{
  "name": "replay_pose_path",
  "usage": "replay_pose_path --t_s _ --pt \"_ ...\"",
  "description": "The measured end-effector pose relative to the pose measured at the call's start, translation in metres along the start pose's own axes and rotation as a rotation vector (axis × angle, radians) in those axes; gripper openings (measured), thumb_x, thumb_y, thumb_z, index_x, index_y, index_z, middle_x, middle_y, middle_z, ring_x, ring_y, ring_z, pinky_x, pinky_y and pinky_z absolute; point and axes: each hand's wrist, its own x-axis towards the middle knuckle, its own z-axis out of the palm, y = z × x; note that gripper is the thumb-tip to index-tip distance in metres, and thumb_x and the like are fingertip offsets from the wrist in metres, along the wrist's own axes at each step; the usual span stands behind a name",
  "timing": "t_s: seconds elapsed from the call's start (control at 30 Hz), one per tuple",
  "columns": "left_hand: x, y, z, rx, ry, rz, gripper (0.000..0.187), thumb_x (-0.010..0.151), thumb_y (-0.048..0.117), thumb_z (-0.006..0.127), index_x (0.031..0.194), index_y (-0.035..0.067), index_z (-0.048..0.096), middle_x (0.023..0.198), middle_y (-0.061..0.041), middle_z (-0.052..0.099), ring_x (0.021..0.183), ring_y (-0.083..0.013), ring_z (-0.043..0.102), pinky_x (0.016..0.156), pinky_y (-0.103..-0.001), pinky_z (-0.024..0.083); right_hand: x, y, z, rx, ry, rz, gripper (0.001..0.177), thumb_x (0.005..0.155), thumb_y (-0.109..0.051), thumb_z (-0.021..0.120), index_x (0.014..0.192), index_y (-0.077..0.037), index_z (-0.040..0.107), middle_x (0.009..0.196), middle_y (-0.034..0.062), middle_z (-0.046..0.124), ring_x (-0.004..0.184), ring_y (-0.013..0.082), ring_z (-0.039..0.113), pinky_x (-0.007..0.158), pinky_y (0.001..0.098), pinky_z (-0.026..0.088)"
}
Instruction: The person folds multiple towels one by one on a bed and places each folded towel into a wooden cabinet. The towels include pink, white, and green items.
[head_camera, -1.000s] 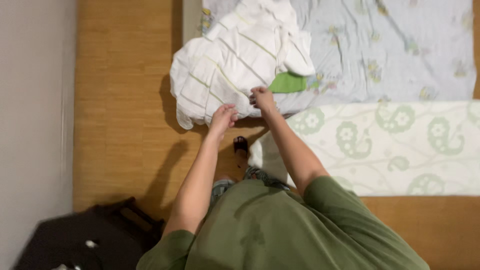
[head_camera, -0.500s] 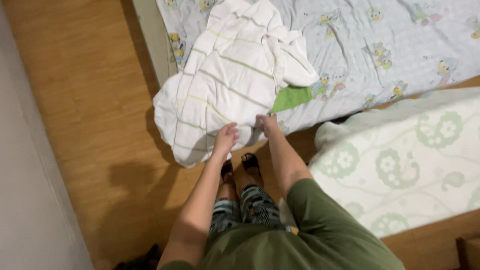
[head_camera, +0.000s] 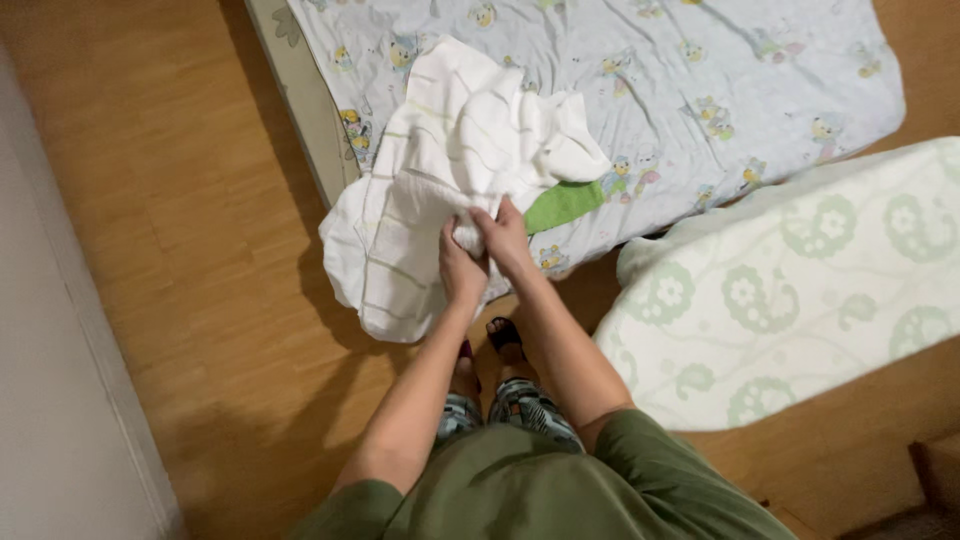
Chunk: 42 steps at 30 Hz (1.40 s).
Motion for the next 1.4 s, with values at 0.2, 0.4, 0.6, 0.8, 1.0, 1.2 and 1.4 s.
replay_pose_path --t_s 0.2,0.4,0.6,0.8,1.0,1.2,1.4 --pt "0.051 0.078 -0.072 -0.963 -0.308 -0.338 0.043 0.101 0.029 0.055 0.121 -0.007 0.068 0.112 -0.017 0.073 0.093 -0.0252 0.071 0.077 -0.041 0.058 -0.038 -0.1 -0.029 -0.294 -0.127 -0.29 0.028 0.095 0.0 0.062 0.121 0.006 0.069 0.108 0.0139 0.072 0.102 0.0189 0.066 0.093 0.033 0.054" --pt "0.0 0.206 -0.151 -1.379 -1.069 -0.291 0.041 0.104 0.02 0.045 0.133 -0.004 0.06 0.128 -0.017 0.068 0.112 -0.026 0.068 0.098 -0.039 0.058 -0.102 -0.159 -0.044 -0.662 0.11 -0.461 0.037 0.085 -0.004 0.065 0.121 0.006 0.067 0.111 0.0164 0.072 0.104 0.0254 0.067 0.093 0.0358 0.055" --pt "-0.082 0.28 -0.123 -1.555 -1.182 -0.082 0.041 0.109 0.024 0.045 0.134 -0.006 0.06 0.127 -0.02 0.067 0.114 -0.0303 0.067 0.1 -0.043 0.057 -0.174 -0.198 -0.049 -0.018 -0.172 -0.444 0.034 0.087 -0.007 0.065 0.118 0.007 0.067 0.109 0.0163 0.072 0.102 0.0253 0.067 0.092 0.0367 0.055" --pt "-0.095 0.326 -0.057 -1.613 -0.84 0.255 0.044 0.112 0.029 0.047 0.134 -0.006 0.062 0.12 -0.021 0.07 0.104 -0.0338 0.07 0.09 -0.049 0.059 -0.238 -0.265 -0.151 0.146 -0.307 -0.423 0.032 0.089 -0.009 0.065 0.116 0.008 0.067 0.106 0.0162 0.072 0.099 0.0253 0.067 0.09 0.0376 0.055" --pt "-0.182 0.396 0.038 -1.917 -1.316 0.15 0.047 0.113 0.037 0.041 0.137 0.001 0.06 0.128 -0.015 0.069 0.116 -0.0295 0.068 0.103 -0.044 0.057 -0.328 -0.316 -0.318 0.224 -0.063 -0.524 0.031 0.091 -0.012 0.064 0.113 0.009 0.066 0.104 0.016 0.072 0.097 0.0252 0.066 0.088 0.0385 0.056" --pt "-0.217 0.428 0.096 -1.678 -1.259 0.096 0.059 0.106 0.045 0.036 0.14 0.001 0.055 0.137 -0.016 0.064 0.126 -0.0322 0.063 0.111 -0.046 0.052 -0.344 -0.365 -0.453 0.161 0.216 -0.624 0.031 0.093 -0.015 0.064 0.111 0.01 0.066 0.102 0.0159 0.071 0.095 0.0252 0.066 0.087 0.0394 0.056" --pt "-0.192 0.403 0.114 -1.239 -1.13 0.074 0.051 0.111 0.028 0.034 0.147 -0.003 0.051 0.144 -0.015 0.063 0.133 -0.0297 0.06 0.116 -0.043 0.049 -0.283 -0.373 -0.533 0.114 0.488 -0.663 0.032 0.095 -0.018 0.063 0.108 0.01 0.066 0.099 0.0158 0.071 0.093 0.0251 0.066 0.085 0.0404 0.056"
